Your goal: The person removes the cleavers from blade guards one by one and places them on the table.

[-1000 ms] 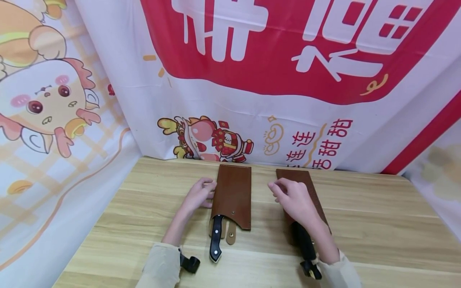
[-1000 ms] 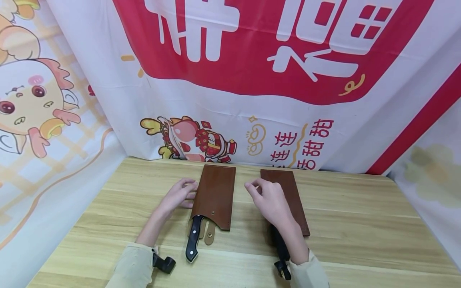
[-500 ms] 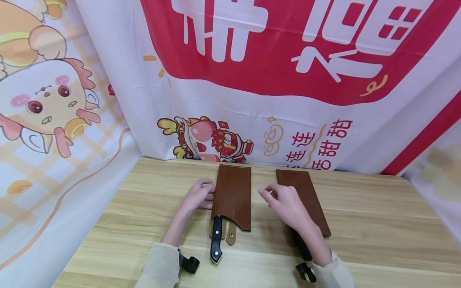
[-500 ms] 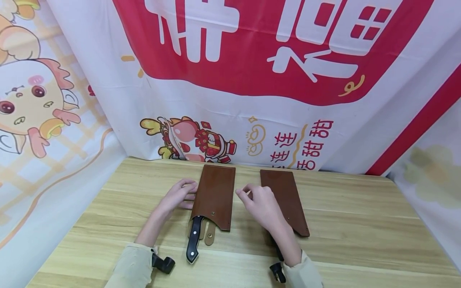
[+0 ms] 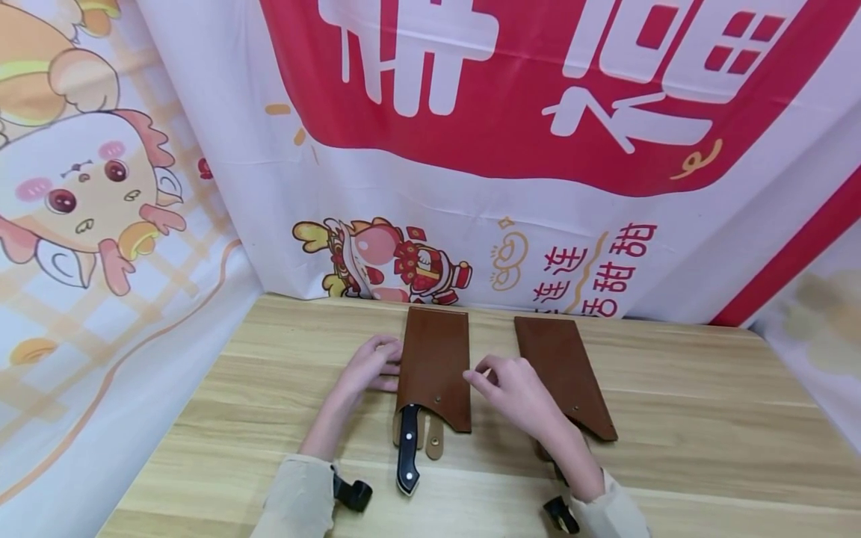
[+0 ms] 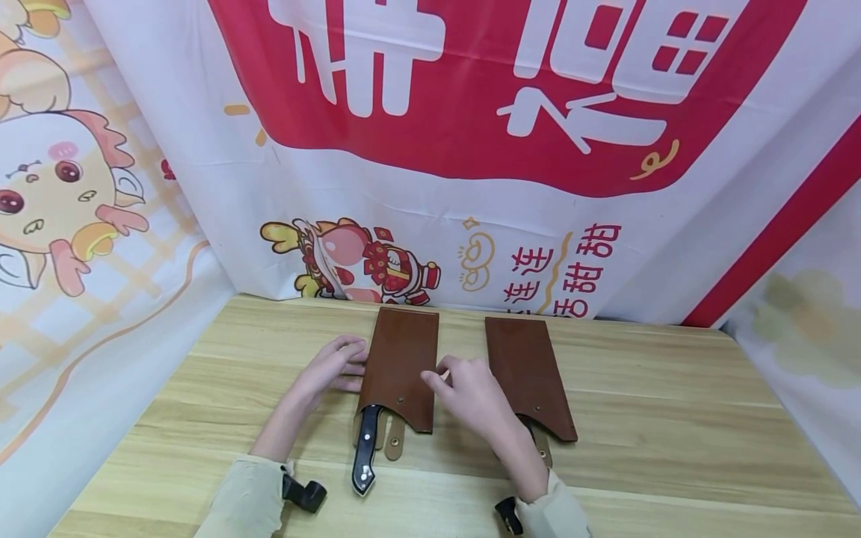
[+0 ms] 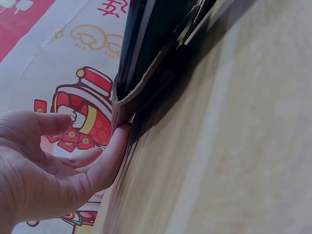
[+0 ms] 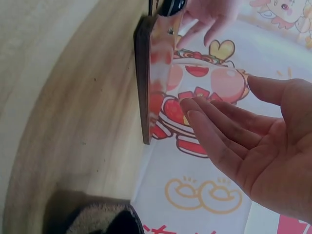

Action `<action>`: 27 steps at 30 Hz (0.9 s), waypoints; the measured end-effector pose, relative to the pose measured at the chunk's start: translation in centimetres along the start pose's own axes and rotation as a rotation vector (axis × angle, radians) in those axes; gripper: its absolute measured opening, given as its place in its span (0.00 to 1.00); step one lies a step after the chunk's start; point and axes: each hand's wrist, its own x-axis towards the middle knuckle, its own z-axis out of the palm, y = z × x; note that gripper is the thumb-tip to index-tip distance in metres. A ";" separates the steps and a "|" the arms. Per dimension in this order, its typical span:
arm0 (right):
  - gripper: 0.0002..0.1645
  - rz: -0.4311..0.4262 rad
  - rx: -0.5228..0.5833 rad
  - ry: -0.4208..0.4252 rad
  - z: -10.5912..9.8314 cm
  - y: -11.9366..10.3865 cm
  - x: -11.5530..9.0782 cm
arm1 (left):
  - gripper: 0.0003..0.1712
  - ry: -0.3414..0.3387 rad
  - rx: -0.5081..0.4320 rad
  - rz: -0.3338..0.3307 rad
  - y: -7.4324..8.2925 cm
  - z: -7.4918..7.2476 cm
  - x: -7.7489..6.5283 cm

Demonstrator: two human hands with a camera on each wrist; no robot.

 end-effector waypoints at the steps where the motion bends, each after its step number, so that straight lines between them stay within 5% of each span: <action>1: 0.13 0.000 -0.008 -0.006 0.1 -0.1 0.0 | 0.27 -0.003 0.000 0.001 0.0 0.0 0.0; 20: 0.14 -0.145 -0.138 -0.160 3.0 -1.2 -0.5 | 0.26 -0.045 -0.089 -0.037 -0.4 -0.2 0.6; 27: 0.12 -0.191 -0.076 -0.266 3.9 -1.5 -0.9 | 0.27 -0.054 -0.100 -0.035 -0.5 -0.2 0.6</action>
